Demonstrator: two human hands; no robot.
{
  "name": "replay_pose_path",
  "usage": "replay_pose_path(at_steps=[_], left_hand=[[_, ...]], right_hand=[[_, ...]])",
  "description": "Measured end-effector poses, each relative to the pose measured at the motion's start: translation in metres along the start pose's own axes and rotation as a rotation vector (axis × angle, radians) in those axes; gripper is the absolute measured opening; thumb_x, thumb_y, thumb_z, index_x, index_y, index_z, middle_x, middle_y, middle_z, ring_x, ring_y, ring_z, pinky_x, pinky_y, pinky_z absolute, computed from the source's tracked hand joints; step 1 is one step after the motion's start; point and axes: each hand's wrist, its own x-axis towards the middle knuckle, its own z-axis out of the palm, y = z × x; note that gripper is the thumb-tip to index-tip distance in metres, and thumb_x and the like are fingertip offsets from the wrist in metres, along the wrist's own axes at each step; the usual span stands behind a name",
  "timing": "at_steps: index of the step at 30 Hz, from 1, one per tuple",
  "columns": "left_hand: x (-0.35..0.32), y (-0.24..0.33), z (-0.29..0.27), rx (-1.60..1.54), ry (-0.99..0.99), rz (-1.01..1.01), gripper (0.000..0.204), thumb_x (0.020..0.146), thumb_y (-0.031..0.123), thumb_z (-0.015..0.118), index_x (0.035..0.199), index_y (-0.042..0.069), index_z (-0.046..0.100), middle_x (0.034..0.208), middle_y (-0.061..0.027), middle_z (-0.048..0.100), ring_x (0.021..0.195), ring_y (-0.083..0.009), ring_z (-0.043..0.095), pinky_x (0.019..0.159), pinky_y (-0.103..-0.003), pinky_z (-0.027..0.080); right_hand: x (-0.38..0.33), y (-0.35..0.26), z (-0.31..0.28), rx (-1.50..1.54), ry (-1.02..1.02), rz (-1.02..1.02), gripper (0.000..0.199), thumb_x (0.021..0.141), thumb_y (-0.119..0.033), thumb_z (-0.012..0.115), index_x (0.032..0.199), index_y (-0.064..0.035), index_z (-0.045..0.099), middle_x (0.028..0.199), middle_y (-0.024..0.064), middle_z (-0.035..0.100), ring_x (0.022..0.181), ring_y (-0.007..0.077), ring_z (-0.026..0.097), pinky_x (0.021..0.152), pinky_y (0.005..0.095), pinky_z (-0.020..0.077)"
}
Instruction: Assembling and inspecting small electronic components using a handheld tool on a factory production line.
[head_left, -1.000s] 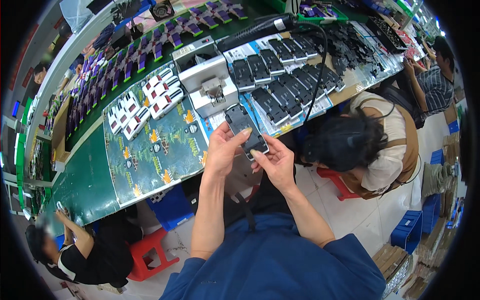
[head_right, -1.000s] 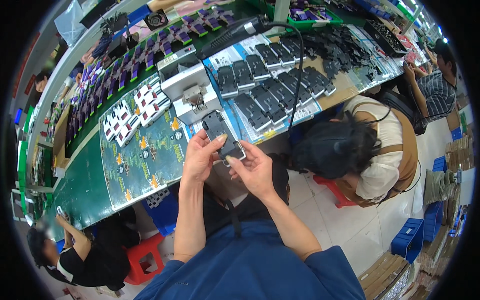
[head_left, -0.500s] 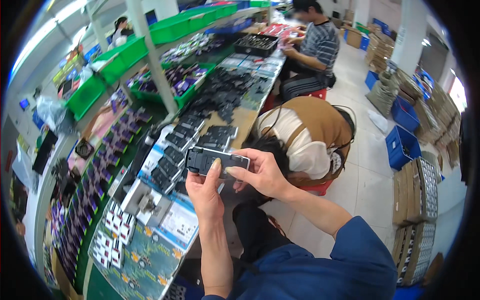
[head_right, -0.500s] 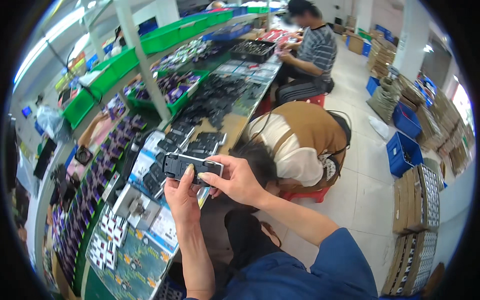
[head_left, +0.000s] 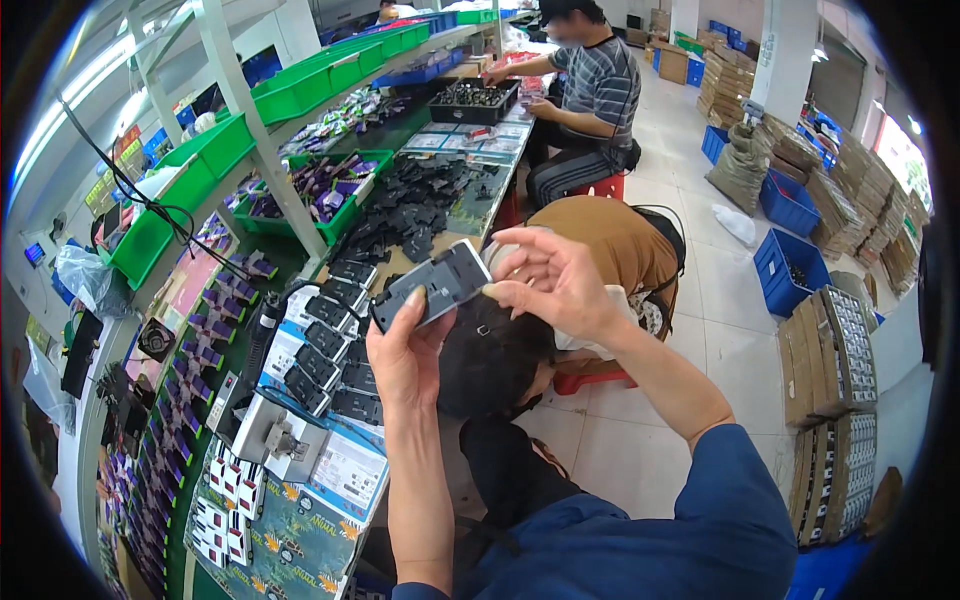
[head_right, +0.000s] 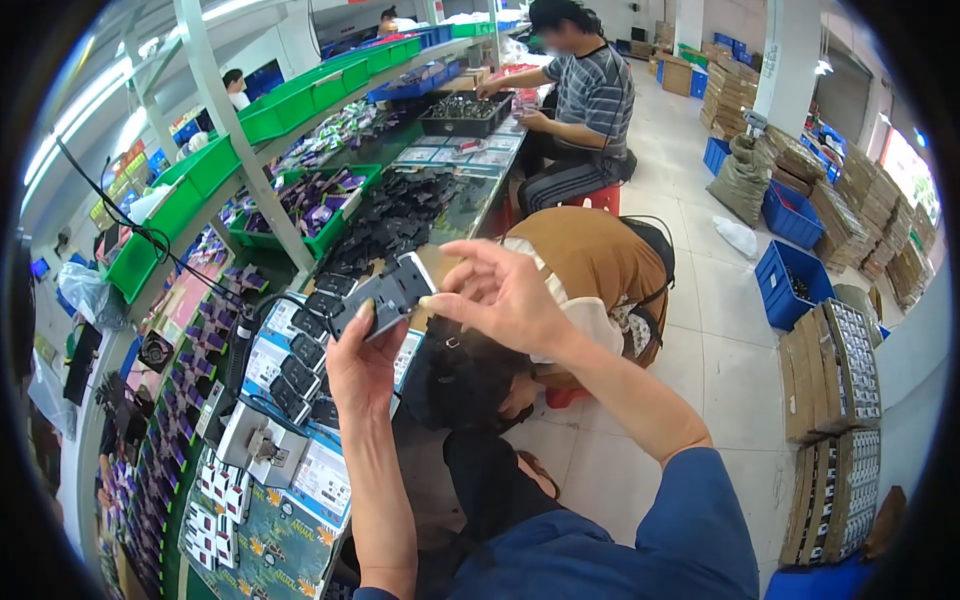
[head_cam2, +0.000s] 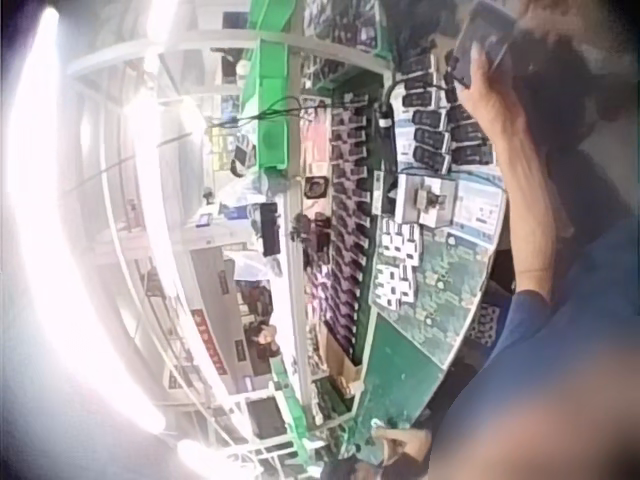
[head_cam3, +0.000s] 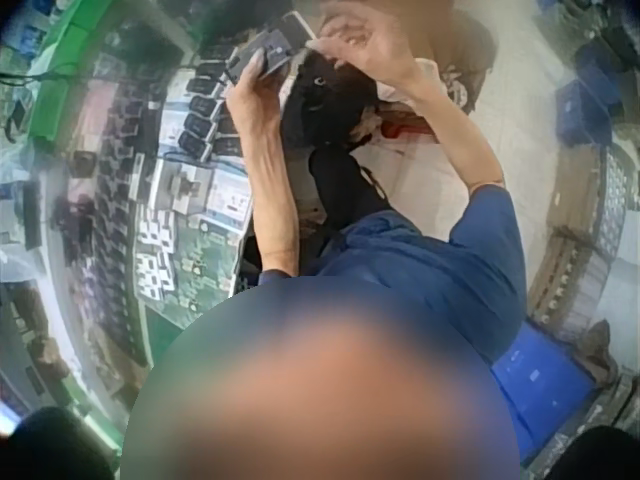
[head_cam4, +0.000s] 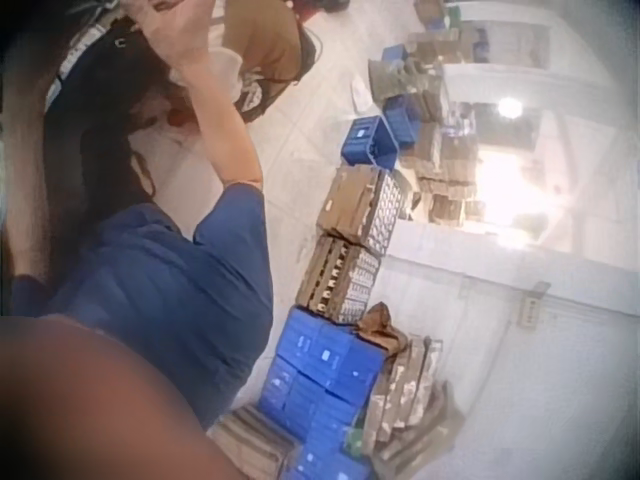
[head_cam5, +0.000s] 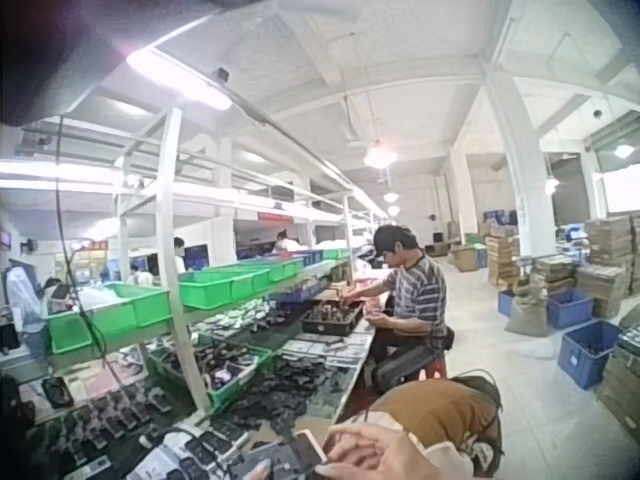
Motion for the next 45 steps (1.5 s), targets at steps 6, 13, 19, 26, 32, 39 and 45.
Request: replay_pose_path(at_steps=[6,13,19,26,32,39,45], left_hand=[[0.045,-0.002,-0.01,0.03,-0.006,-0.013,0.025,0.091,0.01,0.066,0.114,0.001,0.058,0.108,-0.0128,0.068,0.094,-0.0229,0.07,0.082,-0.036,0.06],[0.134,-0.019,-0.029,-0.133,0.092,-0.074,0.029,0.096,0.015,0.062,0.116,-0.006,0.061,0.112,-0.019,0.067,0.103,-0.0329,0.068,0.097,-0.042,0.056],[0.215,-0.038,-0.029,-0.225,0.296,-0.23,0.024,0.091,0.017,0.072,0.109,0.002,0.065,0.108,-0.0125,0.067,0.101,-0.027,0.066,0.098,-0.043,0.054],[0.293,-0.067,0.002,-0.085,0.527,-0.471,0.025,0.084,0.023,0.08,0.099,0.01,0.064,0.096,-0.0043,0.064,0.086,-0.0171,0.061,0.078,-0.037,0.05],[0.357,-0.115,0.006,0.086,0.555,-0.513,0.028,0.083,0.012,0.079,0.102,0.007,0.06,0.088,-0.0061,0.065,0.065,-0.0183,0.062,0.058,-0.032,0.055],[0.439,-0.182,0.044,0.248,0.567,-0.529,0.022,0.082,0.009,0.079,0.095,0.005,0.061,0.082,-0.0078,0.065,0.056,-0.0194,0.062,0.048,-0.029,0.054],[0.496,-0.226,0.055,0.332,0.571,-0.484,0.016,0.081,0.004,0.078,0.089,0.001,0.065,0.08,-0.0071,0.067,0.057,-0.0165,0.062,0.045,-0.027,0.051]], right_hand=[[0.021,-0.007,-0.014,-0.334,0.011,-0.017,0.044,0.084,-0.013,0.079,0.121,0.0027,0.061,0.094,0.0053,0.07,0.072,0.0056,0.064,0.064,0.0202,0.0521],[0.08,0.003,-0.018,-0.414,0.011,-0.136,0.03,0.086,-0.002,0.072,0.114,0.0028,0.063,0.088,0.0043,0.07,0.071,0.0054,0.065,0.064,0.0186,0.0521],[0.116,-0.031,-0.047,-0.559,0.109,-0.06,0.031,0.086,-0.001,0.071,0.115,0.0033,0.065,0.089,0.0052,0.069,0.073,0.0086,0.066,0.066,0.0201,0.0529],[0.063,-0.093,-0.192,-0.735,0.81,0.027,0.018,0.095,-0.006,0.061,0.11,0.003,0.065,0.084,0.0085,0.066,0.065,0.0107,0.061,0.06,0.0232,0.0508],[-0.148,-0.074,-0.283,-0.794,1.393,0.574,0.022,0.098,-0.017,0.059,0.08,-0.007,0.056,0.063,-0.0004,0.052,0.054,0.0089,0.052,0.048,0.0246,0.044],[-0.445,-0.02,-0.104,-0.438,1.121,1.678,0.008,0.09,-0.005,0.059,0.085,0.0004,0.061,0.068,0.0114,0.063,0.048,0.0195,0.061,0.039,0.0335,0.0504],[-0.502,-0.028,-0.034,-0.335,0.638,1.602,0.024,0.081,-0.02,0.074,0.089,0.0031,0.075,0.084,0.0153,0.074,0.073,0.0167,0.068,0.068,0.0321,0.0542]])
